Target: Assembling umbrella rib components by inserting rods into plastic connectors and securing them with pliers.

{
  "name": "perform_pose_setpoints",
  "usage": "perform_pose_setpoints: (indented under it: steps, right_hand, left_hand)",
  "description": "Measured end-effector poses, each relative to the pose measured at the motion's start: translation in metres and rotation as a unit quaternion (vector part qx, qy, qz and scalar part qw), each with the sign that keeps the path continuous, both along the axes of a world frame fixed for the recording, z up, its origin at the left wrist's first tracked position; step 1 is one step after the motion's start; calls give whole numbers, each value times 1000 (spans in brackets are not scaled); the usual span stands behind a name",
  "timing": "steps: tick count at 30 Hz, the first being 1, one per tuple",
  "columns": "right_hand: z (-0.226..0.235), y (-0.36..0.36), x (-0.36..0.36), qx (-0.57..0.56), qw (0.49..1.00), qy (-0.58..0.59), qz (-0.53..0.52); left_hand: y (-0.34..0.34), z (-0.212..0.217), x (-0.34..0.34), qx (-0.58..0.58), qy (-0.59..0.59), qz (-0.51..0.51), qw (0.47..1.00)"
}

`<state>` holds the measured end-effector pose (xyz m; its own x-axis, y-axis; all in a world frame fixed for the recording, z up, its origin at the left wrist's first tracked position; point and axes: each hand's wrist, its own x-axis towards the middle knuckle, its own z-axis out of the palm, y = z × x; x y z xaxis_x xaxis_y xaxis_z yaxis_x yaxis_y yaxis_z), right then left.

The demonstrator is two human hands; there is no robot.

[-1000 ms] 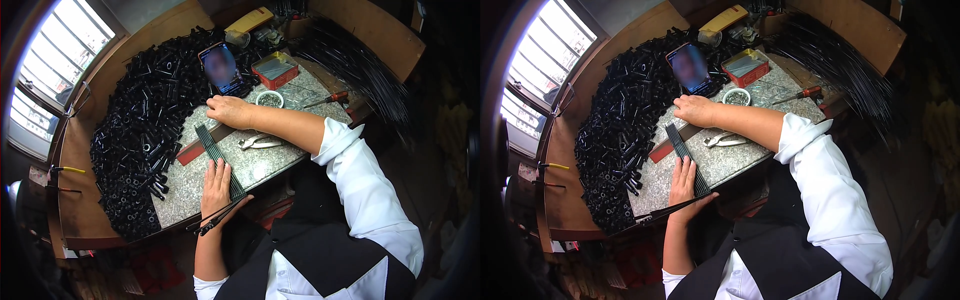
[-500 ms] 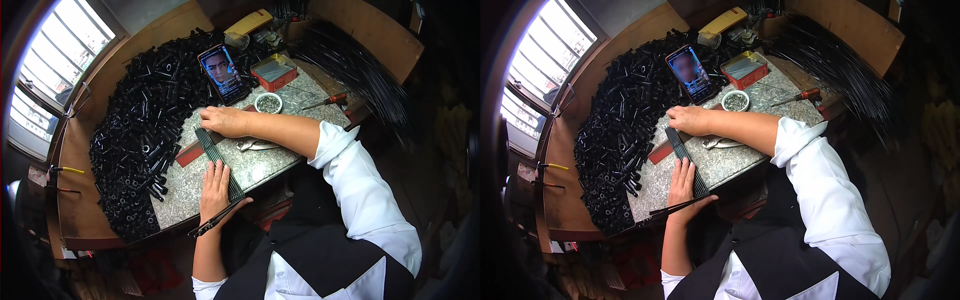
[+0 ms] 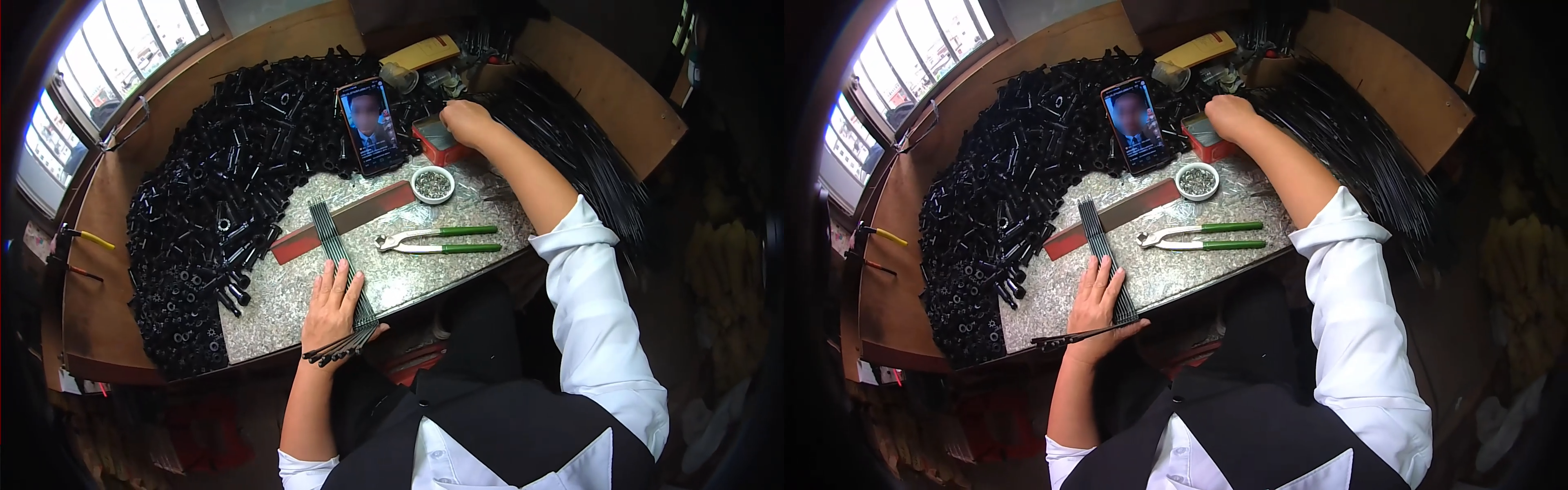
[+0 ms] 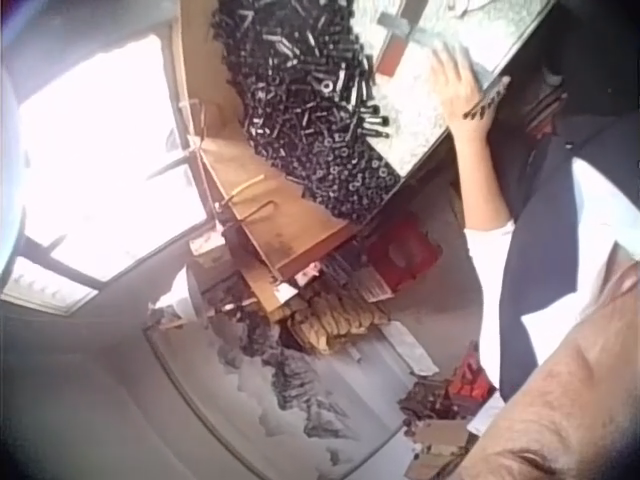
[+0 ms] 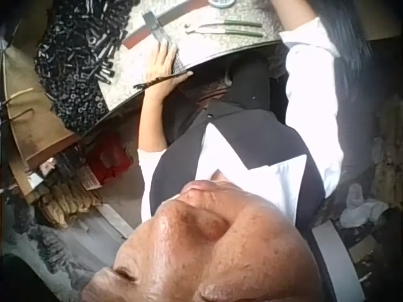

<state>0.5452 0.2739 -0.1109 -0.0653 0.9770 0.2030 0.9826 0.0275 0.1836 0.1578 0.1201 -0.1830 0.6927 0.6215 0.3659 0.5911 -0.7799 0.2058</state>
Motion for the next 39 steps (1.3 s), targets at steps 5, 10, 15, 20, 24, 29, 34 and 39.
perform_pose_setpoints:
  steps: [5, 10, 15, 20, 24, 29, 34, 39]
  right_hand:
    - [-24, 12, 21, -64, 997, 31, -24]
    - [-27, 10, 26, -42, 998, 36, -19]
    - [-22, -7, 29, 25, 999, 32, 17]
    - [-17, -22, 26, 75, 997, 31, 16]
    - [-15, -34, -24, 158, 964, 133, 166]
    - [-33, -37, -106, 119, 943, 121, 286]
    - [-42, -34, -144, 47, 956, 116, 266]
    - [-48, -28, -163, 25, 961, 99, 258]
  left_hand:
    - [-2, 1, 1, -7, 12, 6, 1000]
    - [-2, 2, 1, -12, 21, 3, 1000]
    - [-2, 0, 0, -13, 3, 12, 1000]
    - [-1, 0, 2, -12, 3, 8, 1000]
    - [-1, 0, 1, -7, 7, 10, 1000]
    - [-2, -1, -2, -5, 0, 12, 1000]
    - [-1, -2, 4, 6, -21, -2, 1000]
    - [-3, -1, 2, 6, -6, 2, 1000]
